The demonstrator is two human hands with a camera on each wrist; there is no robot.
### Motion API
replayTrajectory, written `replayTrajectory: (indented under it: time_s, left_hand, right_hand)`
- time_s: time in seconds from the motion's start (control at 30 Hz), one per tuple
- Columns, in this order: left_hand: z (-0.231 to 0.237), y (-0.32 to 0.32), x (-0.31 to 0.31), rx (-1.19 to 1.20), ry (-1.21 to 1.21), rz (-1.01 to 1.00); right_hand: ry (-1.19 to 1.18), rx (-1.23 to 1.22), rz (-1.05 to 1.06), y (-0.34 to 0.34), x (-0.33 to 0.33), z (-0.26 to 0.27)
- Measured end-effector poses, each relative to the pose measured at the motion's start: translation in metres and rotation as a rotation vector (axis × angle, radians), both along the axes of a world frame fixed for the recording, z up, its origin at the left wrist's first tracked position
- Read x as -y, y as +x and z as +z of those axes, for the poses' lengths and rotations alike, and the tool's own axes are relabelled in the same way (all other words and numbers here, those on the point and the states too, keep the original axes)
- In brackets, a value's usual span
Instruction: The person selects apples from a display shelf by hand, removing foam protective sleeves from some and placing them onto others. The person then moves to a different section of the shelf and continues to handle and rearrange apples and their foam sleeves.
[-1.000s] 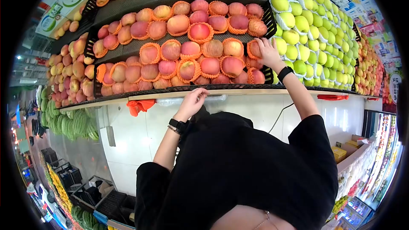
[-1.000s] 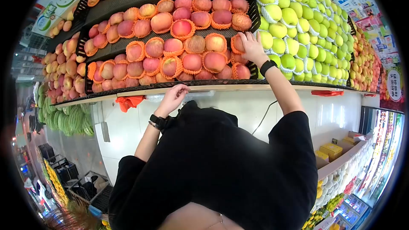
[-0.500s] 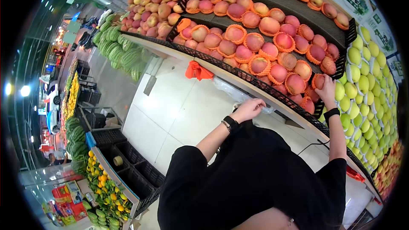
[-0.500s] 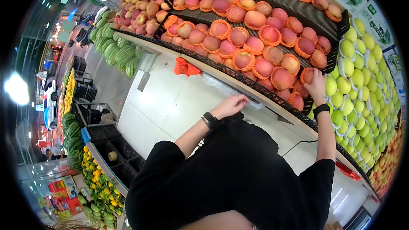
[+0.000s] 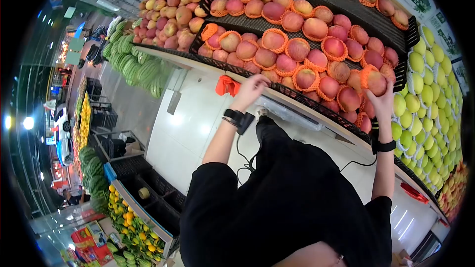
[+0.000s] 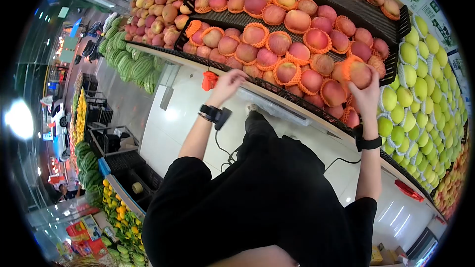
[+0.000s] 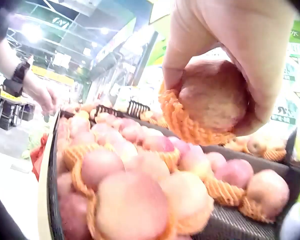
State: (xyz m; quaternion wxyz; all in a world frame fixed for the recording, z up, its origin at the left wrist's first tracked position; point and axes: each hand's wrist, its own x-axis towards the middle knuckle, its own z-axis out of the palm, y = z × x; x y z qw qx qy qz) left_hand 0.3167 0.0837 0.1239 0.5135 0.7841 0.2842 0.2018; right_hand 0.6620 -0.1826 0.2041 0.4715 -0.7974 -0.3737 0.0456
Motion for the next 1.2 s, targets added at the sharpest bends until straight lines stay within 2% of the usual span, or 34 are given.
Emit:
replayTrajectory:
  time_s: [0.07, 0.13, 0.17, 0.2, 0.27, 0.33, 0.4, 0.47, 0.6, 0.63, 0.73, 0.77, 0.8, 0.87, 0.93, 0.97, 1.0, 1.03, 1.13, 1.2]
  left_hand:
    - [0.015, -0.008, -0.046, 0.063, 0.055, 0.028]
    - [0.014, -0.022, -0.100, 0.043, 0.137, 0.110]
    - [0.029, -0.030, -0.120, -0.054, 0.285, 0.151]
    - [0.024, -0.037, -0.148, -0.064, 0.291, 0.194]
    - [0.027, -0.049, -0.197, -0.159, 0.430, 0.277]
    - [0.019, -0.054, -0.240, -0.251, 0.478, 0.323]
    - [0.008, -0.056, -0.271, -0.189, 0.515, 0.260]
    - [-0.010, -0.056, -0.300, -0.263, 0.588, 0.210]
    - [-0.016, -0.053, -0.319, -0.699, 0.586, 0.183]
    - [-0.018, -0.056, -0.323, -0.731, 0.622, 0.159]
    - [-0.002, -0.069, -0.323, -0.426, 0.604, 0.350]
    - [0.001, -0.076, -0.328, -0.320, 0.476, 0.412]
    - [0.021, -0.084, -0.325, -0.349, 0.509, 0.417]
    - [0.005, -0.106, -0.338, -0.027, 0.039, 0.434]
    - [0.023, -0.113, -0.319, 0.112, -0.214, 0.475]
    - [0.049, -0.106, -0.296, 0.152, -0.283, 0.476]
    - [0.030, -0.112, -0.295, 0.096, -0.441, 0.501]
    - [0.024, -0.113, -0.287, 0.076, -0.486, 0.369]
    - [0.025, -0.097, -0.245, -0.113, -0.492, -0.017]
    - [0.017, -0.083, -0.221, -0.189, -0.447, -0.326]
  right_hand:
    - [0.082, -0.017, 0.127, -0.033, -0.040, 0.022]
    - [0.063, -0.030, 0.203, -0.065, -0.085, 0.032]
    - [0.092, -0.118, 0.268, -0.082, -0.110, 0.033]
    - [0.123, -0.204, 0.333, -0.097, -0.139, 0.030]
    - [0.087, -0.089, 0.419, -0.116, -0.199, 0.023]
    - [-0.004, -0.005, 0.405, -0.127, -0.262, 0.003]
    - [-0.061, 0.100, 0.414, -0.138, -0.318, -0.010]
    - [-0.167, 0.213, 0.369, -0.150, -0.358, -0.024]
    - [-0.356, 0.350, 0.313, -0.164, -0.395, -0.054]
    - [-0.401, 0.363, 0.299, -0.164, -0.398, -0.060]
    - [-0.478, 0.411, 0.340, -0.165, -0.398, -0.068]
    - [-0.498, 0.418, 0.336, -0.166, -0.398, -0.068]
    - [-0.497, 0.431, 0.329, -0.168, -0.399, -0.069]
    - [-0.496, 0.456, 0.319, -0.171, -0.398, -0.071]
    - [-0.493, 0.463, 0.326, -0.172, -0.397, -0.072]
    - [-0.491, 0.468, 0.329, -0.172, -0.396, -0.072]
    - [-0.491, 0.473, 0.330, -0.171, -0.394, -0.070]
    - [-0.566, 0.373, 0.388, -0.169, -0.395, -0.063]
    - [-0.478, 0.437, 0.401, -0.171, -0.385, -0.057]
    - [-0.390, 0.301, 0.565, -0.178, -0.368, -0.034]
